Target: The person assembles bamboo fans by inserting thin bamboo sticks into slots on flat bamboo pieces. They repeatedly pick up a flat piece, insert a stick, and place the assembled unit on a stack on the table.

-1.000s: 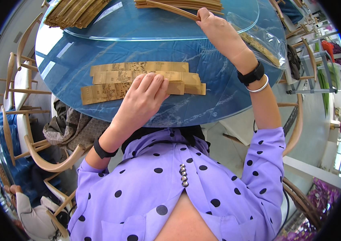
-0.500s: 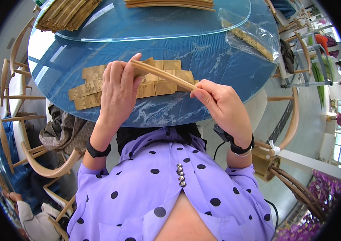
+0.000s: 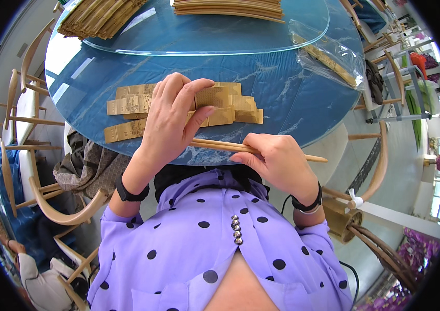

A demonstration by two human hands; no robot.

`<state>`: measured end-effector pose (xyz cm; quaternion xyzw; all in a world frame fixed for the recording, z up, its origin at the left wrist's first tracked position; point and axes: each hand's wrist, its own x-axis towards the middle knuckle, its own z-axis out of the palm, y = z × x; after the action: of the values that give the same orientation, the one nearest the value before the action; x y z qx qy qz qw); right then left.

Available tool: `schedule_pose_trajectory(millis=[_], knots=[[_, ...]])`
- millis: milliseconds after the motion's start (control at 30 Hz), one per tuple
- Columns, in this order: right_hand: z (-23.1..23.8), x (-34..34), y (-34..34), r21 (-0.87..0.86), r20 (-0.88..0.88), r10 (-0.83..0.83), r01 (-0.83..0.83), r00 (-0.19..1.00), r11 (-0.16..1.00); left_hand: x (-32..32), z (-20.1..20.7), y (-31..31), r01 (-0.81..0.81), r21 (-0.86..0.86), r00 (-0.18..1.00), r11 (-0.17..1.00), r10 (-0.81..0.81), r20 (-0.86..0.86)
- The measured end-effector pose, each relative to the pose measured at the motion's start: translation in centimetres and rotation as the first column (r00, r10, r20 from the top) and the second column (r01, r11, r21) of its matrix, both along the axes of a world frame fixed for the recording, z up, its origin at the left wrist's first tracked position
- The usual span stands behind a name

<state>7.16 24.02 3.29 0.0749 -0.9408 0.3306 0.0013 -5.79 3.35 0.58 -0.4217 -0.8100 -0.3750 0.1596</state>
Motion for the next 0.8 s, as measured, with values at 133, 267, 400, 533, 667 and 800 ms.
schedule_pose_trajectory(millis=[133,267,400,533,667,800], knots=[[2.8,0.6,2.3,-0.253,0.26,-0.226,0.292,0.939,0.922,0.4,-0.7,-0.4,0.043,-0.076,0.999,0.996,-0.045,-0.024],[0.5,-1.4,1.7,-0.588,0.241,-0.28,0.369,0.929,0.719,0.9,-0.8,0.7,0.136,-0.098,0.99,0.986,-0.138,-0.016],[-0.3,-2.9,1.0,-0.65,0.27,-0.155,0.299,0.95,0.699,1.1,-1.5,1.0,0.155,-0.166,0.986,0.974,-0.162,-0.028],[-1.0,-2.9,1.2,-0.691,0.313,-0.096,0.296,0.945,0.66,0.7,-1.6,0.7,0.185,-0.166,0.982,0.969,-0.19,-0.01],[-1.2,-2.7,1.5,-0.739,0.364,-0.031,0.309,0.931,0.599,0.7,-1.6,0.8,0.201,-0.155,0.978,0.967,-0.207,-0.022],[-0.5,-2.7,1.7,-0.74,0.416,-0.015,0.348,0.909,0.575,0.5,-1.4,1.0,0.239,-0.16,0.969,0.958,-0.245,-0.02]])
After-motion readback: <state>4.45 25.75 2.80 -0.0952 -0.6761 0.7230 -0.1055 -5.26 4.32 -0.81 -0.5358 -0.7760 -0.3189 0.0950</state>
